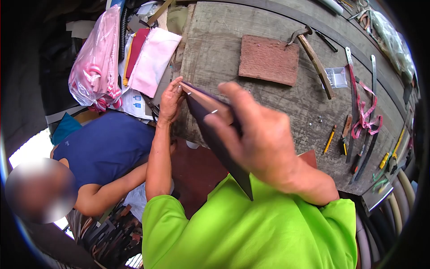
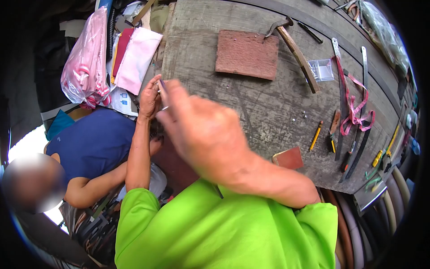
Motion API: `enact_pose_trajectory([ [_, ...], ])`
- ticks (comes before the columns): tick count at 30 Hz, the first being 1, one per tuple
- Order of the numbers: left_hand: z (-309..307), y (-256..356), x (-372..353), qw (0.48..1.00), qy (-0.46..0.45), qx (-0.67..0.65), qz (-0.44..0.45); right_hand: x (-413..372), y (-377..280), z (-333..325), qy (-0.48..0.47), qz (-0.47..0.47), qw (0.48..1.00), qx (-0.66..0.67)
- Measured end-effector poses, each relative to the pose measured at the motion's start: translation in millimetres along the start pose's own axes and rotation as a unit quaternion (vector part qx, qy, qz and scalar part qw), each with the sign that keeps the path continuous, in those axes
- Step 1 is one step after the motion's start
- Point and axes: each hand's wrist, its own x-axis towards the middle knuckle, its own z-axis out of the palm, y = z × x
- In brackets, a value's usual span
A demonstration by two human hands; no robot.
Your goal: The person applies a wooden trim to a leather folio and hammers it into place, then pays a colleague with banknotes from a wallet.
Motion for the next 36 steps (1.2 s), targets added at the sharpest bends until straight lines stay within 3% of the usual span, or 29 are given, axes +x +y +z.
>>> enact_pose_trajectory([
  [2,-11.2,-8.0,-11.5,0.991,0.035,0.128,0.006,-0.4,53.2,-20.0,-0.026,0.008,0.999,0.026],
  [3,-11.2,-14.4,-15.0,0.978,0.045,0.202,0.035,-1.9,75.9,-36.6,-0.090,0.094,0.991,0.043],
  [5,-4.2,-24.2,-28.1,0.949,0.033,0.305,0.076,-22.6,142.9,-39.3,-0.115,0.207,0.970,0.057],
  [7,4.2,-37.1,-31.8,0.893,0.022,0.431,0.125,-47.2,193.2,-31.6,-0.145,0.178,0.973,-0.014],
  [9,15.7,-53.9,-31.9,0.800,0.019,0.571,0.182,-79.7,226.1,-15.1,-0.105,0.057,0.987,-0.110],
  [10,23.6,-50.6,-32.1,0.688,-0.006,0.688,0.229,-89.9,225.1,-10.4,-0.134,0.075,0.958,-0.242],
  [11,32.0,-46.7,-31.9,0.664,-0.010,0.704,0.252,-95.5,227.0,-5.1,-0.111,0.017,0.941,-0.320],
  [13,46.7,-41.5,-35.2,0.610,-0.014,0.735,0.295,-95.5,220.0,5.0,-0.107,-0.024,0.936,-0.334],
  [16,55.3,-54.4,-28.0,0.651,-0.062,0.691,0.309,-83.7,211.0,35.5,-0.161,-0.103,0.939,-0.284],
  [19,65.5,-63.3,-23.3,0.679,-0.080,0.657,0.316,-78.0,214.6,63.4,-0.180,-0.090,0.950,-0.238],
  [25,77.8,-97.9,-21.6,0.736,-0.023,0.597,0.319,-86.4,222.8,83.7,-0.078,-0.084,0.966,-0.231],
  [28,79.5,-103.9,-22.0,0.711,0.004,0.619,0.333,-89.1,222.6,89.0,-0.055,-0.073,0.965,-0.246],
  [36,79.5,-105.0,-19.2,0.719,0.005,0.610,0.333,-84.7,221.2,90.9,-0.045,-0.069,0.959,-0.271],
])
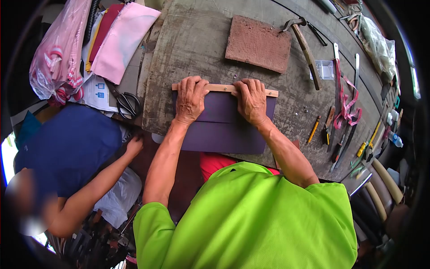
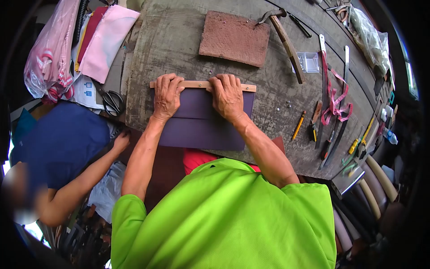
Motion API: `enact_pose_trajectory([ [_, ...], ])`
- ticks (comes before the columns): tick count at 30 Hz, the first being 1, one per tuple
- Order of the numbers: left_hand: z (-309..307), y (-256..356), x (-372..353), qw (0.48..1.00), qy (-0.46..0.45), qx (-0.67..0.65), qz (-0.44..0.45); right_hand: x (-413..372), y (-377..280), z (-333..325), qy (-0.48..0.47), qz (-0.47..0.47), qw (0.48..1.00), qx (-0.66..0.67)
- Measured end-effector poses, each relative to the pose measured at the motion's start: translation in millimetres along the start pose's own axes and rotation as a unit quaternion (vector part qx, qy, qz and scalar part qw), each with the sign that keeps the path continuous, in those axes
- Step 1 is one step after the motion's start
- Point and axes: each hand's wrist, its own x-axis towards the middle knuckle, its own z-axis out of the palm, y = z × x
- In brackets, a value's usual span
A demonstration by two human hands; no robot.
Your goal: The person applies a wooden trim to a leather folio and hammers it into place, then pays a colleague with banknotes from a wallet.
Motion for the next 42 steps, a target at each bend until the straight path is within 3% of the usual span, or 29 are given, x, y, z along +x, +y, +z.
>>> enact_pose_trajectory([
  [6,-7.8,-9.0,-5.0,0.998,0.010,-0.053,0.024,-4.5,2.4,-5.7,-0.038,-0.006,0.999,0.024],
  [9,-49.5,-26.6,-10.8,0.996,0.077,-0.018,-0.037,3.5,-7.3,-12.9,-0.079,-0.008,0.996,0.035],
  [13,-72.9,-77.4,-20.4,0.997,-0.056,-0.058,0.010,24.9,-53.7,12.4,-0.112,-0.066,0.991,0.014],
  [17,-74.4,-86.2,-3.6,0.991,-0.085,-0.095,0.042,40.4,-80.9,49.8,-0.095,-0.055,0.993,0.034],
  [24,-73.6,-80.2,1.4,0.991,-0.072,-0.094,0.054,43.7,-92.2,65.2,-0.028,-0.023,0.999,0.013],
  [33,-67.5,-84.0,2.6,0.988,-0.070,-0.131,0.039,47.5,-79.1,62.3,-0.114,-0.005,0.992,0.047],
  [36,-68.6,-90.8,5.1,0.986,-0.128,-0.099,0.037,41.2,-90.8,33.7,0.001,-0.035,0.999,0.023],
  [39,-78.6,-57.2,6.5,0.996,-0.091,-0.003,0.014,-11.5,-80.3,-22.0,0.089,0.075,0.993,-0.013],
  [42,-61.1,-26.5,6.6,0.996,-0.071,0.004,0.062,-79.5,-18.7,-40.4,0.145,0.222,0.963,-0.046],
])
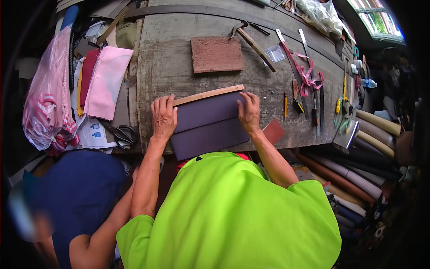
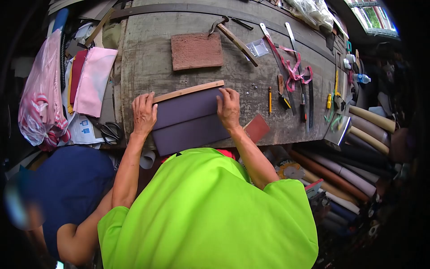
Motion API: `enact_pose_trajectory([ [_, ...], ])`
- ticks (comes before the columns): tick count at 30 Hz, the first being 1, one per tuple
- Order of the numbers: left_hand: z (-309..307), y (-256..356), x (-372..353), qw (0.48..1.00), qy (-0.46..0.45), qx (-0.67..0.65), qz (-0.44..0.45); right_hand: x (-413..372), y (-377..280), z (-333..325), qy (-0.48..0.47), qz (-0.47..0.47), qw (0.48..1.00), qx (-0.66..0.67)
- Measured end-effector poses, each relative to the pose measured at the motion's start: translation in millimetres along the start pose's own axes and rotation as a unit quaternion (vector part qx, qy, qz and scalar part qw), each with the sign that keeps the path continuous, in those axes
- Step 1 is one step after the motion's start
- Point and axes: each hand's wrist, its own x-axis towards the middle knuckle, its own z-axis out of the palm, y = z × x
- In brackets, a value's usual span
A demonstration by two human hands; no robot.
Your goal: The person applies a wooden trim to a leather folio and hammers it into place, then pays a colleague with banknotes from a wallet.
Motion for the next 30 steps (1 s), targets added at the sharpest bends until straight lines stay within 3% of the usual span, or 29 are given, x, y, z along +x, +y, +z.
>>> enact_pose_trajectory([
  [1,8.2,8.5,3.3,1.000,0.004,0.006,0.023,4.4,13.3,-6.7,0.014,0.031,0.999,-0.010],
  [4,26.3,29.4,16.1,0.999,-0.031,-0.009,0.032,28.1,36.2,-19.6,-0.080,0.120,0.981,0.132],
  [7,34.8,48.3,31.7,0.998,-0.037,-0.039,0.039,30.5,43.7,-17.3,-0.142,0.132,0.977,0.089],
  [8,40.0,51.4,36.4,0.997,-0.039,-0.051,0.038,25.4,39.9,-15.4,-0.152,0.185,0.967,0.082],
  [12,63.1,50.7,35.6,0.998,0.004,-0.061,0.030,12.2,18.7,-8.1,-0.070,0.228,0.970,0.032],
  [15,65.4,54.6,35.1,0.999,0.019,-0.029,0.029,14.6,14.0,-11.5,-0.073,0.241,0.968,0.015],
  [18,63.2,52.9,36.5,0.999,0.011,-0.043,0.031,3.7,-0.6,-21.1,0.018,0.099,0.994,-0.044],
  [20,59.3,52.5,37.8,0.999,-0.008,-0.045,0.027,-29.3,-11.6,-26.9,-0.110,0.185,0.975,0.054],
  [21,58.7,52.4,39.7,0.998,-0.017,-0.046,0.024,-42.9,-16.6,-28.7,-0.174,0.225,0.953,0.102],
  [22,58.7,51.7,40.6,0.998,-0.011,-0.042,0.038,-53.0,-21.8,-28.4,-0.241,0.322,0.892,0.205],
  [24,59.5,49.9,38.9,0.998,-0.011,-0.040,0.047,-61.3,-31.2,-23.9,-0.343,0.482,0.704,0.394],
  [27,61.5,47.9,34.0,0.998,-0.007,-0.029,0.055,-61.3,-50.5,-5.5,-0.182,0.527,0.562,0.611],
  [30,51.1,46.9,29.0,0.998,0.006,-0.013,0.055,-53.4,-74.4,-5.1,-0.098,0.565,0.508,0.642],
])
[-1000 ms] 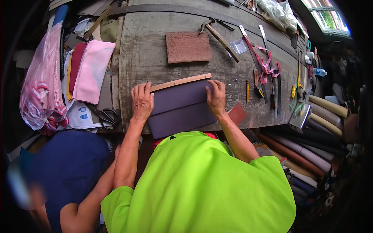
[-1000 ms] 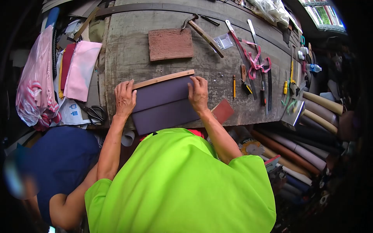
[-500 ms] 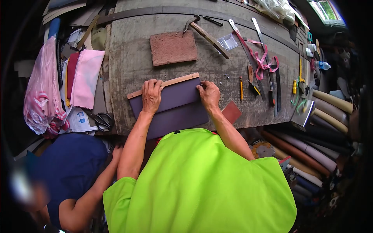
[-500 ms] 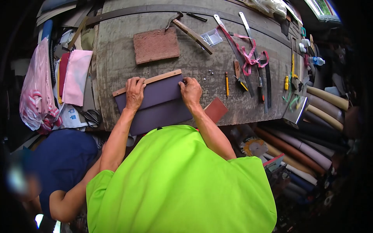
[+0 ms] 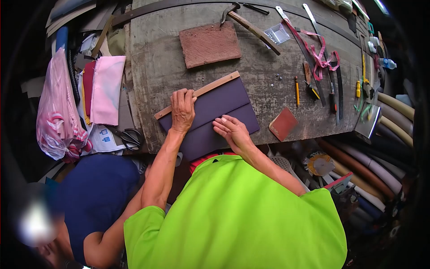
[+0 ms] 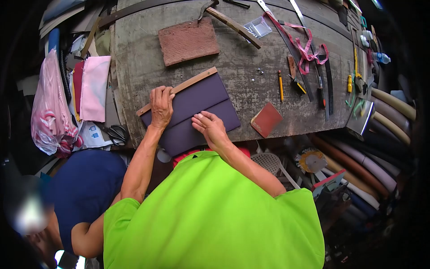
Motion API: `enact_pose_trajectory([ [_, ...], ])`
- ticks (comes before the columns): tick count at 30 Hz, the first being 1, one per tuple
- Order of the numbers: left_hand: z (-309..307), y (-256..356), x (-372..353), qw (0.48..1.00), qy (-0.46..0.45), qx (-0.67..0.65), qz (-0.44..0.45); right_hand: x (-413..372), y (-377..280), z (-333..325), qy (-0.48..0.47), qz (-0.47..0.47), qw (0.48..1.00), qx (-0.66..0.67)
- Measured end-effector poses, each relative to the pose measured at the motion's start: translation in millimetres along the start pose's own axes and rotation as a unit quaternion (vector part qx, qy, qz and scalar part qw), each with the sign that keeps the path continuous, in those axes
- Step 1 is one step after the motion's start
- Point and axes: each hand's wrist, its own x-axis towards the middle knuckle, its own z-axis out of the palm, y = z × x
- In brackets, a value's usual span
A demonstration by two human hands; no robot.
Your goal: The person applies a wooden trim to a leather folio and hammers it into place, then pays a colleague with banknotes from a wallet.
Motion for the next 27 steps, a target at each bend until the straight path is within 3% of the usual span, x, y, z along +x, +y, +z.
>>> enact_pose_trajectory([
  [2,-13.5,8.0,-7.6,1.000,0.000,0.006,-0.015,-0.6,12.8,0.7,0.029,-0.009,0.999,0.012],
  [9,11.0,19.6,-53.7,0.995,-0.027,-0.088,-0.037,-8.1,33.3,22.2,0.083,-0.078,0.975,-0.193],
  [17,17.1,18.2,-54.5,0.995,-0.001,-0.093,-0.042,13.7,53.6,-4.7,0.135,-0.078,0.975,-0.160],
  [21,19.5,23.0,-58.0,0.997,0.008,-0.062,-0.037,10.8,52.6,-2.2,0.116,-0.080,0.979,-0.148],
  [27,9.9,24.1,-40.8,0.995,-0.060,-0.079,-0.032,13.0,49.3,-10.7,0.083,-0.075,0.981,-0.159],
])
